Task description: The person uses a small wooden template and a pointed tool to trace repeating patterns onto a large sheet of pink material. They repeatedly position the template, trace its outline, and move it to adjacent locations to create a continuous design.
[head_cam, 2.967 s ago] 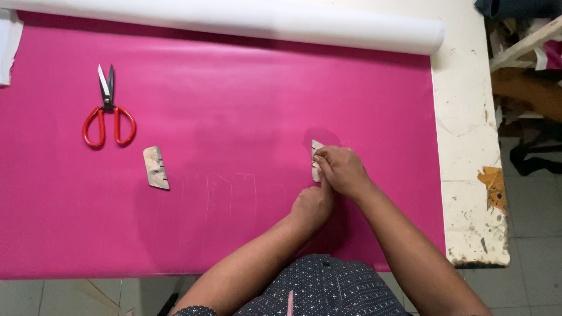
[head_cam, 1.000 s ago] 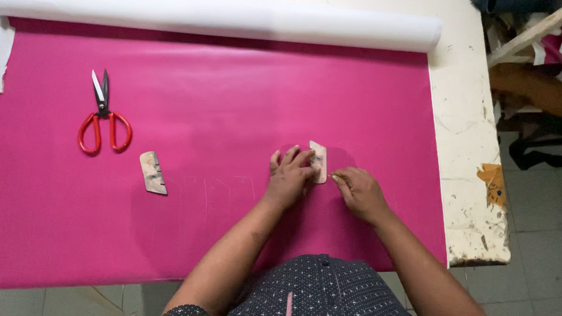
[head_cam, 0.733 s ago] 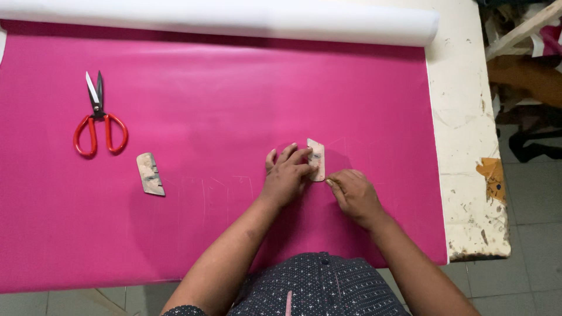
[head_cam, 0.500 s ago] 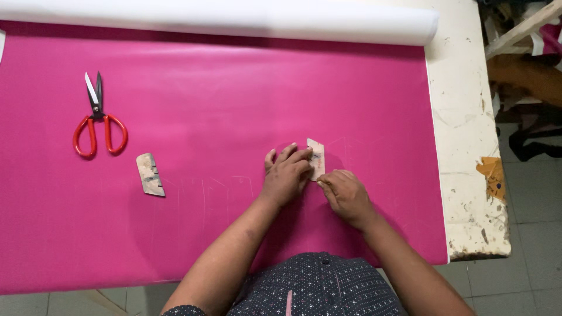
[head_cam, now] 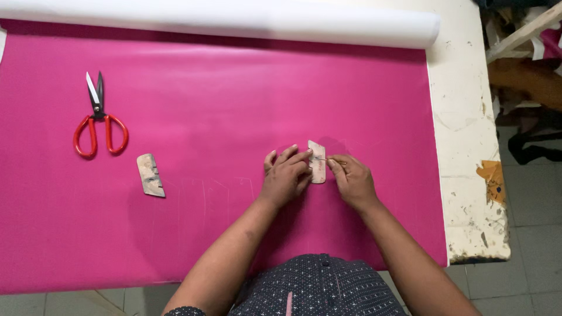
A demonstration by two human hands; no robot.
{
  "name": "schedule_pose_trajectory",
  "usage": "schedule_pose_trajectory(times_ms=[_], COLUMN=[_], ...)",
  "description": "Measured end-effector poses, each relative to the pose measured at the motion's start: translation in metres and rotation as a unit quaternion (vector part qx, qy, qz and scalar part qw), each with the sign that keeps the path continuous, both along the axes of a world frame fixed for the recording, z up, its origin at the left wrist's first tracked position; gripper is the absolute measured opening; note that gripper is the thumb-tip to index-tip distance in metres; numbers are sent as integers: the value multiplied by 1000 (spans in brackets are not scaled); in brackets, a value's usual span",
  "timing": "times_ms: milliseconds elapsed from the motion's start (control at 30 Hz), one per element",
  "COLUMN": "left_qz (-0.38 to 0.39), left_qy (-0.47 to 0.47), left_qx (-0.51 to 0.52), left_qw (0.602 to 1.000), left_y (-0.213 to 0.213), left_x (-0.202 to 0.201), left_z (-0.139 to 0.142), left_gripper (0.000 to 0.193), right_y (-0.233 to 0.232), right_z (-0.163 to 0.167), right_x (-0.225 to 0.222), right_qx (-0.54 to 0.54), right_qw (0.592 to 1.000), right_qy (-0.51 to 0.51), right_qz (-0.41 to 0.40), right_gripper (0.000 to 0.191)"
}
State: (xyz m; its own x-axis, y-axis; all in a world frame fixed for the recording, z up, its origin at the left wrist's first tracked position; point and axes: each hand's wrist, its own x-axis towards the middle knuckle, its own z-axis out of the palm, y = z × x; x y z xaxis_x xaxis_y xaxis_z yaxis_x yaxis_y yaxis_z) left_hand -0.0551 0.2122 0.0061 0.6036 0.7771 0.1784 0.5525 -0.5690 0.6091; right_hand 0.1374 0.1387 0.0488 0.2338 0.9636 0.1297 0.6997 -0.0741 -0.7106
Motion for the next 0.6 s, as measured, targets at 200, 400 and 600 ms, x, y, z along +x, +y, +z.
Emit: schedule_pose_trajectory(times_ms=[200,400,600], left_qz=[0,0,12], left_qy=[-2,1,-23], left_qx=[-16,-19,-47], left_qw=[1000,1000,999], left_y=[1,2,1], left_x=[-1,0,-1], left_z=[1,6,5], left_gripper=[11,11,45], right_y=[9,14,15], right_z=[-9,-18,-17], right_x=[-3,4,5], right_qx=[-32,-52,-189], right_qw=[995,991,868], right_qy=[-94,101,422], right_qz=[-9,-68,-179], right_gripper=[25,28,28])
